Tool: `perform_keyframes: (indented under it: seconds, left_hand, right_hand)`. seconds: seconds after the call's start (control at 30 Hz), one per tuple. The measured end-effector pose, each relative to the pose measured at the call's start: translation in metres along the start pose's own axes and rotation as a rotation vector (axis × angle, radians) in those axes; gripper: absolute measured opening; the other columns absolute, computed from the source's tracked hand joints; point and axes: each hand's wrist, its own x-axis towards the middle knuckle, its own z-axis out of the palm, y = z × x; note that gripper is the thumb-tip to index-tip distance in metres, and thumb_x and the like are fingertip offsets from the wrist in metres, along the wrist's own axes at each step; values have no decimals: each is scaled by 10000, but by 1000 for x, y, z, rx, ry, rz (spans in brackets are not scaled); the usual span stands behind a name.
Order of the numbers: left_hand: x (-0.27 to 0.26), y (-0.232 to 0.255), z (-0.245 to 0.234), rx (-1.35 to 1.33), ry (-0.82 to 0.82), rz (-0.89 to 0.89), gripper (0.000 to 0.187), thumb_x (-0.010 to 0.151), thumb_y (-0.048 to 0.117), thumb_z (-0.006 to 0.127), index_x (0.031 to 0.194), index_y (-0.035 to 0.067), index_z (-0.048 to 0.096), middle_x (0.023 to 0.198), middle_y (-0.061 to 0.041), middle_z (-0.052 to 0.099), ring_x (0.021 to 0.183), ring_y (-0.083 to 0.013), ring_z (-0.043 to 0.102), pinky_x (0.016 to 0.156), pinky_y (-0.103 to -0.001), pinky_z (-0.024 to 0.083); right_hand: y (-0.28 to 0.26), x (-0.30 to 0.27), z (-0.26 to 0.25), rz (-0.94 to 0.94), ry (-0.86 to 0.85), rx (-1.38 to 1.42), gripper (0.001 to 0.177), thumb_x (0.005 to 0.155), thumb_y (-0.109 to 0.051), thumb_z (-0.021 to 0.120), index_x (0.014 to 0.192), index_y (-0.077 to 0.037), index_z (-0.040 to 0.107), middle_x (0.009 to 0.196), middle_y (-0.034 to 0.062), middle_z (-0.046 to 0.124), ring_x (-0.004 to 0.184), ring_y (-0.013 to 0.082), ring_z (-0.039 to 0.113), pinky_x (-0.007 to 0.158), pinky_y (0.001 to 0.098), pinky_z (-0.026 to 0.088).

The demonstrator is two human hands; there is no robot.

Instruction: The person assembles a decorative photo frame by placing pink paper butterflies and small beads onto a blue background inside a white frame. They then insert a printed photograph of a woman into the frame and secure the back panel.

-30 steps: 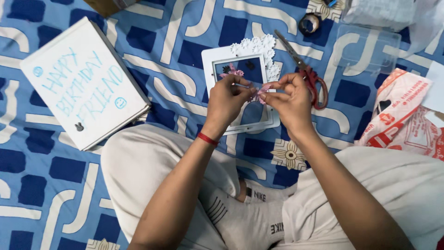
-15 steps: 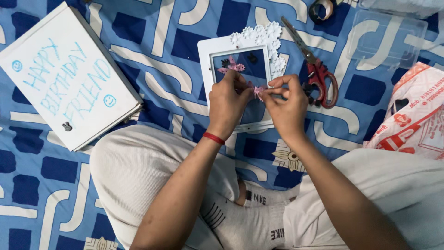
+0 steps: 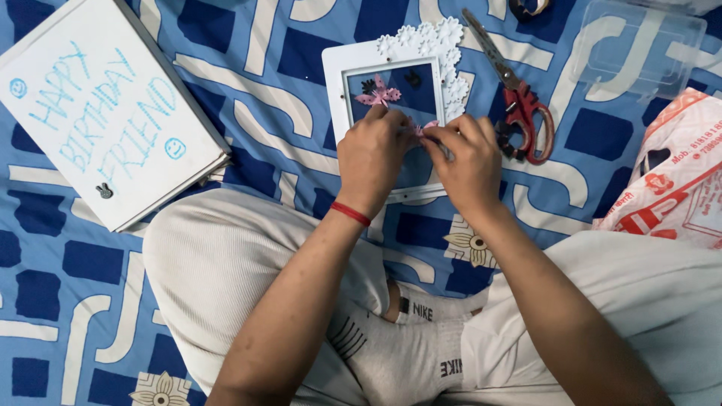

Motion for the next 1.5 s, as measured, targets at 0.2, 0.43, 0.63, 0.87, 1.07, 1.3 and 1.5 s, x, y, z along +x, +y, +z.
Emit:
perform_keyframes:
  seconds: [0.2,0.43,0.63,0.87,1.07,1.3,1.5]
  left_hand:
    - [-21,12,2,299,-83,117,289,911,126,653,1192,126,724,881,-64,680,776,-239,723,581,-371,562]
    - [-40,14,5,502,-241,84,678,846,133,648,1509,163,510,669,-56,685,536,-235,690,450,-362,545]
    - [-33,9,12,491,-329,0,718,859,153,629,1550,158,437,629,-76,696,503,-252,688,439,-390,538]
    - [-25,3,14,447,-327,-28,704,863,134,610,1548,164,453,650,-82,710,520,-266,696,455,-397,541]
    - [-22,5,13,456,-286,-14,695,872,145,619,1545,180,451,650,-73,697,519,-265,691,452,-404,536]
    - [-32,9,9,435,-304,-3,727,853,161,620,1557,155,436,641,-89,694,511,-273,691,444,-405,539]
    - [-31,9,11,434,-374,-58,650,922,185,613,1543,122,429,666,-92,707,547,-274,709,464,-408,552]
  right_hand:
    - [1,-1,-1,-14,-33,-62,134,913,-161,826,1042,-125,827,834,38,630,827,250,595,704,382,514]
    - [3,-1,-1,6,-63,-72,156,932,-178,819,1078,-121,825,786,55,617,764,245,601,654,379,510]
    - [3,0,-2,29,-102,-62,216,925,-195,813,1128,-120,816,745,69,600,717,255,604,639,397,504]
    - [4,0,2,27,-113,-57,226,981,-213,771,1187,-124,797,703,91,634,647,272,632,598,411,502]
    - [0,4,-7,47,-153,-49,266,992,-210,736,1242,-131,781,679,109,653,609,275,653,553,404,503]
    - [-9,4,-14,122,-307,-89,307,978,-256,690,1263,-171,764,623,157,647,575,343,660,558,458,518]
    - [-14,2,-11,154,-323,-53,328,991,-268,665,1298,-176,736,591,167,636,569,377,654,566,479,518]
